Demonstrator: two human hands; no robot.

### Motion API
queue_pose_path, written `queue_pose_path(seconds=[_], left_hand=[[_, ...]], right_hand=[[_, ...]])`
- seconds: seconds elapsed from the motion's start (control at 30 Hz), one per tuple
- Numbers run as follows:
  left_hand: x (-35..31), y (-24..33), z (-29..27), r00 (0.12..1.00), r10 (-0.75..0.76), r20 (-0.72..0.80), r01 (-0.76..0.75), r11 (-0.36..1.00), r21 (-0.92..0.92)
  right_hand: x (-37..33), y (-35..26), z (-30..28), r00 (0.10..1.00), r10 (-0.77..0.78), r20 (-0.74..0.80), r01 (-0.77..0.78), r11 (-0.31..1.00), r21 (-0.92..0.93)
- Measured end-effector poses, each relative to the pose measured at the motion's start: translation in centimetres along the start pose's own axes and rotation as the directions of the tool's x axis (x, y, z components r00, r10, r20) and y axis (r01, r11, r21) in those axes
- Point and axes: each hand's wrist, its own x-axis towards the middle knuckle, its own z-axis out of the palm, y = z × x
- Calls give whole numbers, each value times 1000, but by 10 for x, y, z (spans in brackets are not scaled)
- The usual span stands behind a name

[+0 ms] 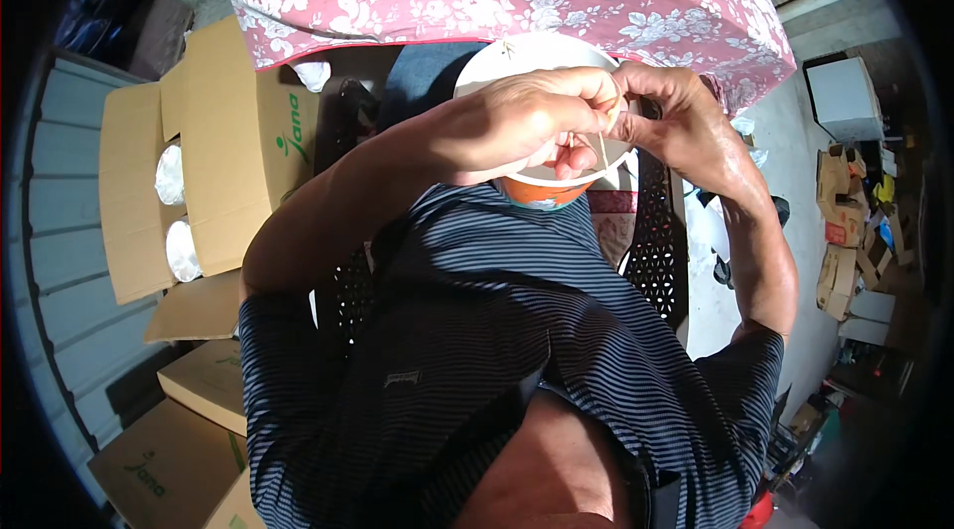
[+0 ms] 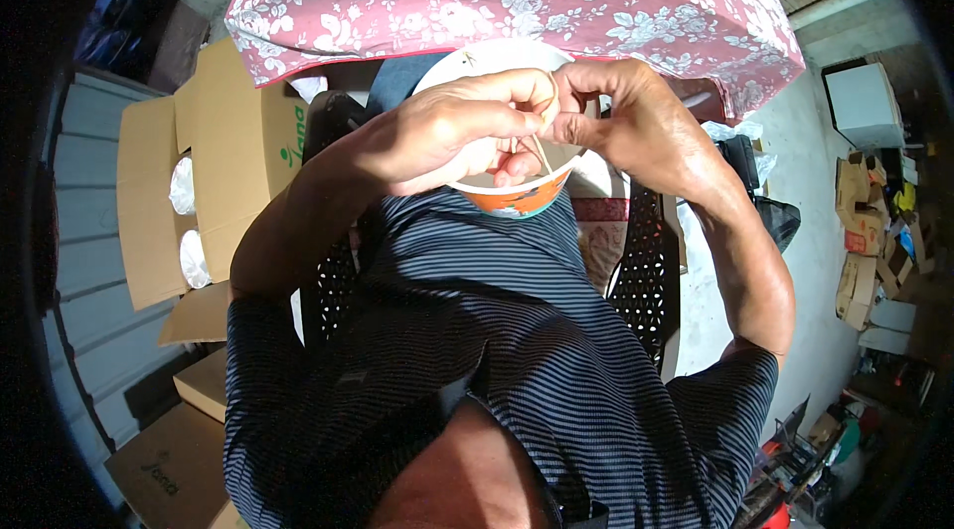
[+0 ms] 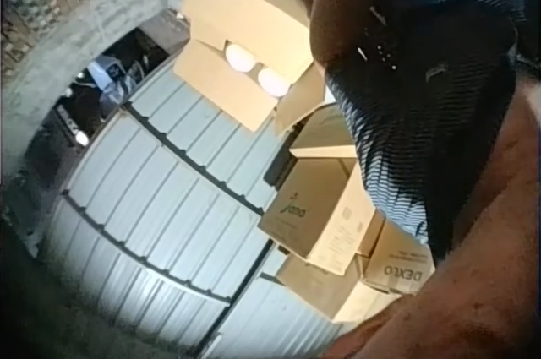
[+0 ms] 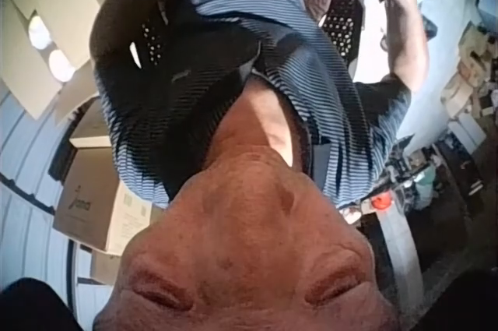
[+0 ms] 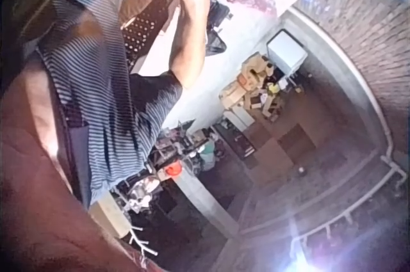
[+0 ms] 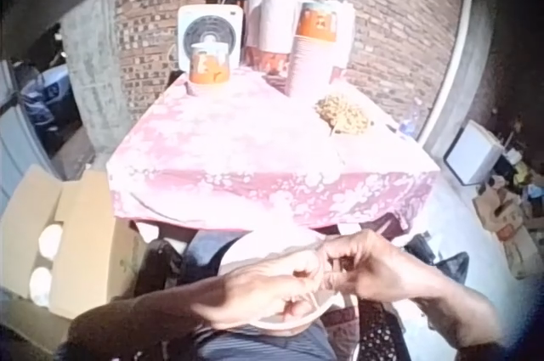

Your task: Threading string through paper cups and organizing them on a table.

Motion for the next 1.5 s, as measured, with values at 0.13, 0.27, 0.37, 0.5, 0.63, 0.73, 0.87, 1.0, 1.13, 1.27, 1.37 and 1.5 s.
queue_pose_path(seconds=[0.13,0.27,0.37,0.5,0.63,0.73,0.87,1.0,1.13,1.27,1.37,1.5], left_hand=[[0,1,-2,999,27,44,-25,999,-40],[2,-1,-2,989,81,126,-78,997,-25],[5,1,1,991,50,124,-48,999,-20],[10,3,3,991,19,130,-16,1000,-21],[10,4,2,984,1,181,6,999,-35],[10,0,-2,982,11,190,3,997,-73],[11,-2,-3,983,16,184,7,992,-122],[11,-5,-3,980,29,196,-6,993,-118],[13,-7,0,991,-4,134,19,994,-110],[14,-3,1,998,-35,44,33,999,39],[13,-5,-3,998,-35,56,34,999,11],[11,-4,2,994,-95,62,95,995,9]], right_hand=[[3,1,-3,1000,-2,16,2,1000,28],[5,6,-9,998,0,61,-7,994,108],[5,11,-15,995,0,100,-15,989,148],[3,17,-15,991,69,117,-97,964,248],[0,11,-13,989,70,131,-100,967,236],[-3,10,-9,991,63,118,-92,960,264],[-6,16,-5,994,42,101,-68,962,264],[-8,15,-4,985,48,165,-98,946,308],[-5,8,0,981,106,164,-135,975,176],[-5,5,12,985,129,117,-148,975,165],[-5,2,21,992,123,12,-124,988,96],[-4,6,23,998,52,-28,-53,998,-29]])
